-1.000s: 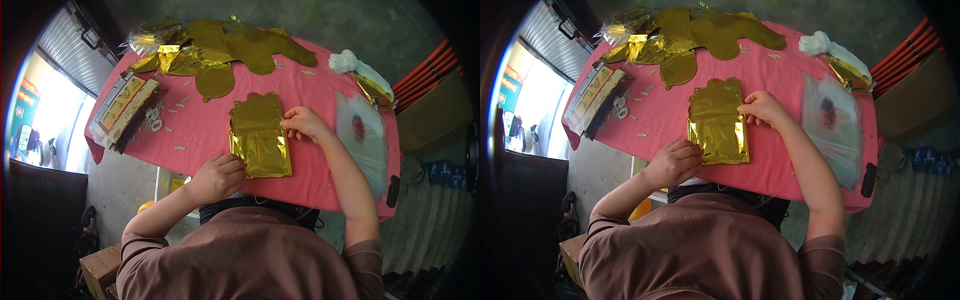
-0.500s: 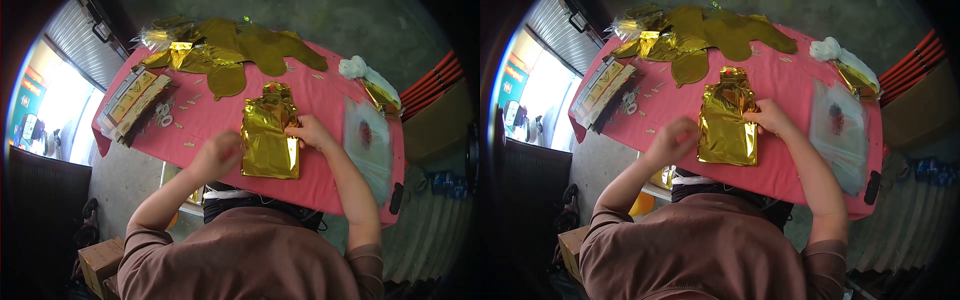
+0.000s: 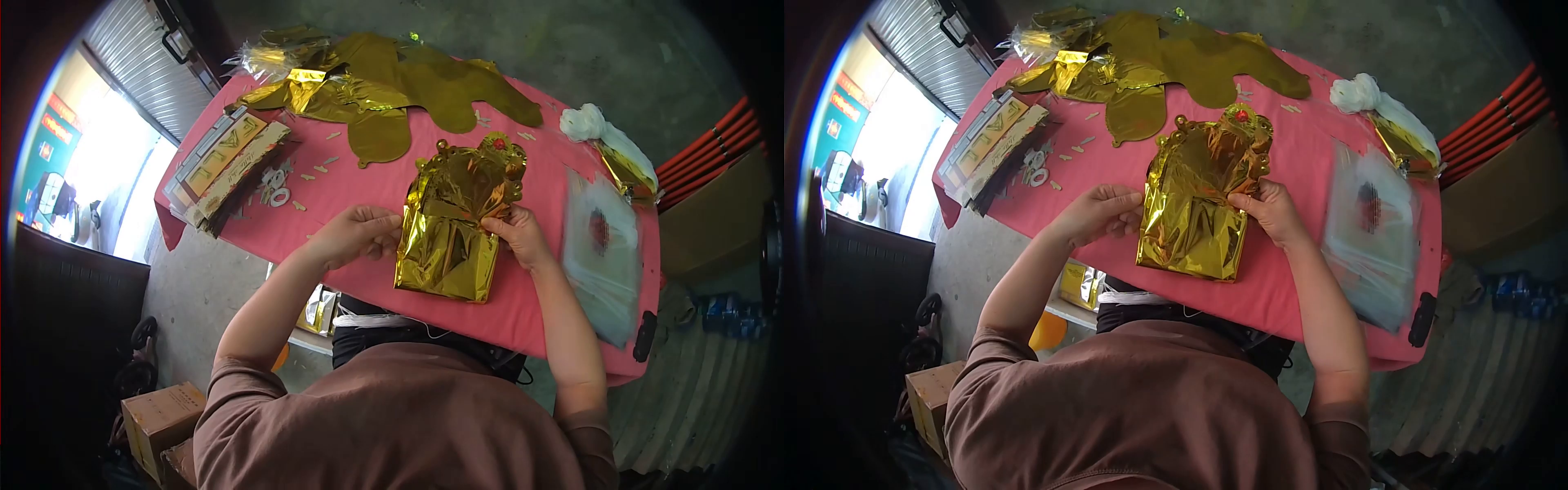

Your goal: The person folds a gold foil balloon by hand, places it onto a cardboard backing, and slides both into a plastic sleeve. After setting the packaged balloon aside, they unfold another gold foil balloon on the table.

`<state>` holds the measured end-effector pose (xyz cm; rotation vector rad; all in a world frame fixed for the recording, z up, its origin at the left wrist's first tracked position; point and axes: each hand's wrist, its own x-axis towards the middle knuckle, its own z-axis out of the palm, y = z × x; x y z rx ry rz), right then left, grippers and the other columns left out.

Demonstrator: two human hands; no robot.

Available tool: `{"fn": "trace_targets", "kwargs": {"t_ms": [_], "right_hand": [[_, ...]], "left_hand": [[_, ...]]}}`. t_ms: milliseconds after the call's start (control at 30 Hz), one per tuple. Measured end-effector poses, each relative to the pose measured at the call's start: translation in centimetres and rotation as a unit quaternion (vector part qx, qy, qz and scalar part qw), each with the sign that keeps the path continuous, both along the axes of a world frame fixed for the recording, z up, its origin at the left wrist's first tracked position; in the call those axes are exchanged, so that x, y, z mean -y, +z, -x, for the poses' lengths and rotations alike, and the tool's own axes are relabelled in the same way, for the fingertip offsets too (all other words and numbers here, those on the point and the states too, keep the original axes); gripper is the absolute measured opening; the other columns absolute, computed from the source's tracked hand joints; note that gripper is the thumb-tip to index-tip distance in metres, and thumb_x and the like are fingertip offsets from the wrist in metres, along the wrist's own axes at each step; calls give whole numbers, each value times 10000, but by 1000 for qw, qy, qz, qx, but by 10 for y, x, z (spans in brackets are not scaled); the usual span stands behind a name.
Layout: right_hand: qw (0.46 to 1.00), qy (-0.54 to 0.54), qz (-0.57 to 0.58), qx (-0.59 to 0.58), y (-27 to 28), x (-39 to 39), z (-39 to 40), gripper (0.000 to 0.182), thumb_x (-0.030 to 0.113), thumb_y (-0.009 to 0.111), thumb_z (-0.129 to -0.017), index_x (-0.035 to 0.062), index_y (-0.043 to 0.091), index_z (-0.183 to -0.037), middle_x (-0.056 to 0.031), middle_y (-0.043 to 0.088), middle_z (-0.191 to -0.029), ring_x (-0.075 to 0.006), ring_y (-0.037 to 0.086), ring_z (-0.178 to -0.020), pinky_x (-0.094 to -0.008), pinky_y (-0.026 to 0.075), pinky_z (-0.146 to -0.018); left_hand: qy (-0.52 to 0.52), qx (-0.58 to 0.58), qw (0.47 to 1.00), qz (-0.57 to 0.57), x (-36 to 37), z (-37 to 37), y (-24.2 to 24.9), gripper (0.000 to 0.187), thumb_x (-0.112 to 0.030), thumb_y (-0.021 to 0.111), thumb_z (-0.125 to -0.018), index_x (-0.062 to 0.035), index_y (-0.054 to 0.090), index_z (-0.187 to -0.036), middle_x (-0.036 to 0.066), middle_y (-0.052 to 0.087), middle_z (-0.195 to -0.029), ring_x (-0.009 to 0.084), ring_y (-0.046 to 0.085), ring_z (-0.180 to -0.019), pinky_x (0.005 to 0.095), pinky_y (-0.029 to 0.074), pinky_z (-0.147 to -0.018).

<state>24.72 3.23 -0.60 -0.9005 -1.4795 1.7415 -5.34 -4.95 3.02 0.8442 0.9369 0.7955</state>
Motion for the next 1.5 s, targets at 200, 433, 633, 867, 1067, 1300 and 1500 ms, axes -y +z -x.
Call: {"fn": "trace_targets", "kwargs": {"t_ms": [200,433,633,867,1067,1300,1500], "right_hand": [[1000,4,2,-28,1,4,2,170,76,680,-840,77,681,-1010,10,680,-946,-73,601,-842,-247,477,-800],[1000,2,-8,-28,5,7,4,165,64,669,-846,76,681,-1010,11,680,-945,-74,599,-856,-249,474,-808],[999,3,-17,-35,3,7,3,173,45,662,-844,75,681,-1014,5,682,-950,-78,601,-862,-253,475,-817],[1000,4,-15,-21,4,8,4,190,43,663,-842,71,677,-1029,0,683,-955,-84,606,-871,-254,477,-825],[1000,7,-14,-15,2,7,4,176,49,667,-841,71,680,-1016,3,683,-950,-81,607,-864,-253,482,-816],[1000,12,-19,-9,7,9,4,125,59,667,-845,62,676,-970,17,672,-896,-68,597,-821,-247,483,-778],[1000,12,-17,2,10,12,8,121,61,668,-845,60,675,-965,18,671,-890,-64,596,-805,-244,486,-756]], "left_hand": [[-14,19,1000,-14,5,-7,-4,260,-288,586,-932,-45,635,-856,-6,484,-608,91,445,-521,206,337,-461],[1,-5,999,-37,7,-11,-2,263,-279,589,-931,-22,647,-910,-18,474,-597,63,400,-509,203,307,-453],[16,-68,993,-95,9,-20,4,249,-218,569,-941,4,645,-1026,-36,512,-613,26,413,-510,187,311,-452],[92,-158,973,-144,10,-30,2,213,-167,534,-927,2,650,-869,-49,522,-602,17,432,-512,191,319,-454],[80,-218,956,-180,6,-27,-4,221,-135,513,-904,-11,622,-757,-38,511,-567,25,434,-502,203,320,-452],[22,-132,987,-94,2,-19,3,221,-144,549,-913,-28,606,-733,-18,509,-563,37,412,-472,203,303,-434],[-18,-132,987,-91,-2,-13,4,174,-138,604,-899,-24,620,-768,-31,521,-579,30,410,-482,192,300,-440]]}}
